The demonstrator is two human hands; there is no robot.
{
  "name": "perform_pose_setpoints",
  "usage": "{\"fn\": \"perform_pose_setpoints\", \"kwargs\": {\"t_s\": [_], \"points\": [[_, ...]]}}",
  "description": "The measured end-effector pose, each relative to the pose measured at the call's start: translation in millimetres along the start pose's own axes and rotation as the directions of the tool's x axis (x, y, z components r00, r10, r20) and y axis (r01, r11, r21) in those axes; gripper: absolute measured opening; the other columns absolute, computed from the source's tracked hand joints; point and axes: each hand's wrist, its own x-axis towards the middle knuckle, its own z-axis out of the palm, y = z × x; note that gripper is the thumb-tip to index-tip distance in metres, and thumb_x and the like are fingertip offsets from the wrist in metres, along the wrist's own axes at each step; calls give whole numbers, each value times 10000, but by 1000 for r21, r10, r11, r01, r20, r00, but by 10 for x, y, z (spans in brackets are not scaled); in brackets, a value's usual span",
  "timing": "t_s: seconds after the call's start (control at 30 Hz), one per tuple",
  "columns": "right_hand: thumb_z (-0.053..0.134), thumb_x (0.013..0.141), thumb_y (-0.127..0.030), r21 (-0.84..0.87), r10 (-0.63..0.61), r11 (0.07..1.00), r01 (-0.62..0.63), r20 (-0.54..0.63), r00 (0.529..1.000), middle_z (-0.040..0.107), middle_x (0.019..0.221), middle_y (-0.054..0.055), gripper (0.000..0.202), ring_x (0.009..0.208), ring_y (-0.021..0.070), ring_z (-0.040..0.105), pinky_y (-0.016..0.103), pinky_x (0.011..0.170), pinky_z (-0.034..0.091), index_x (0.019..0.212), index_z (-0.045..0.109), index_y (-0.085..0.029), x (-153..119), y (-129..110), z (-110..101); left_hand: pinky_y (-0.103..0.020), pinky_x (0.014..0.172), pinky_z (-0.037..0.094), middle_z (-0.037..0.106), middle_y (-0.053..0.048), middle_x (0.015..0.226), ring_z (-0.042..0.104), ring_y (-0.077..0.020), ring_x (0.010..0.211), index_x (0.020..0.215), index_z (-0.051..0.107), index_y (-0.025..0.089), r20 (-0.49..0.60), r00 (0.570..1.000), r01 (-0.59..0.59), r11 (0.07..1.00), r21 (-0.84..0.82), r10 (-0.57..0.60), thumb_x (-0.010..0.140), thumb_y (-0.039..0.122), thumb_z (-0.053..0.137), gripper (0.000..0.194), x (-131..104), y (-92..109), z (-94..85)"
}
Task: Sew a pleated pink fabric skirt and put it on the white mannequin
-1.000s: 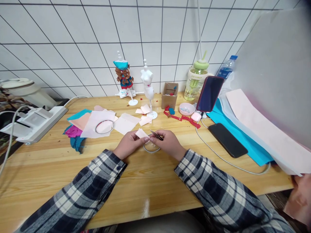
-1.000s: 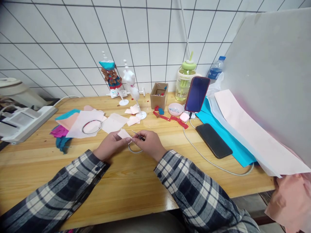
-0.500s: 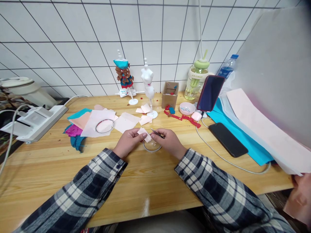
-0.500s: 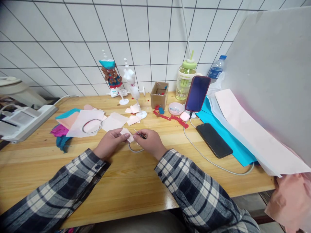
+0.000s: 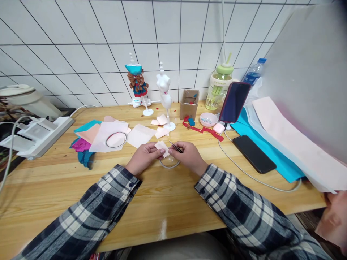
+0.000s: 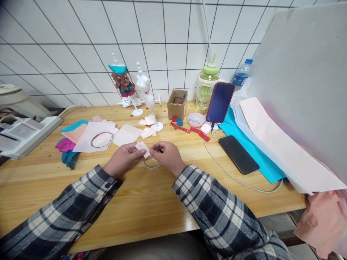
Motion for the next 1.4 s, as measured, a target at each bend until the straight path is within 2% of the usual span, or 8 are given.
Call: {"fn": "perform_pose_setpoints", "kwargs": {"t_s": [0.17,0.47,0.73,0.97,1.23,1.4], "points": [[643,764,-339,100,17,995,-19,17,1000,703,809,21,229,741,147,600,257,693,451,870,719,-151,7,15,-11,-296,740,508,738,-64,857,636,-165,740,927,725,137,7,1000,19,1000,-25,-19,682,413,803,377,18,-41,-40],[640,761,-304,-25,15,1000,-15,14,1000,657,702,0,165,648,123,542,240,619,404,772,697,-148,-2,-7,-7,-275,715,494,732,-55,837,628,-150,720,939,717,146,46,999,-6,999,-33,8,690,382,808,355,18,-74,-28],[627,769,-351,92,22,995,-27,49,999,619,692,-7,222,652,119,515,235,622,397,769,688,-138,14,35,13,-274,697,480,730,-54,811,619,-156,708,910,721,136,5,1000,-10,999,-46,10,679,389,811,355,26,-68,-19],[614,781,-411,130,17,991,-26,75,997,588,663,-12,286,625,118,493,235,590,384,786,696,-137,16,53,1,-281,695,478,729,-60,818,624,-162,710,919,708,133,15,1000,-5,999,-37,5,673,393,816,374,25,-73,-18],[625,765,-351,75,15,997,-20,60,998,620,681,-9,211,637,116,509,236,608,389,757,675,-147,12,21,10,-283,721,476,712,-38,804,609,-151,713,919,705,154,43,998,-47,997,-54,49,730,400,771,317,19,-59,4],[604,790,-353,50,-19,999,19,-3,1000,631,709,-2,223,663,123,524,240,627,398,788,687,-145,16,35,-1,-289,745,483,727,-51,847,629,-168,758,948,698,155,55,997,-43,996,-73,47,719,360,786,320,12,-36,10]]}}
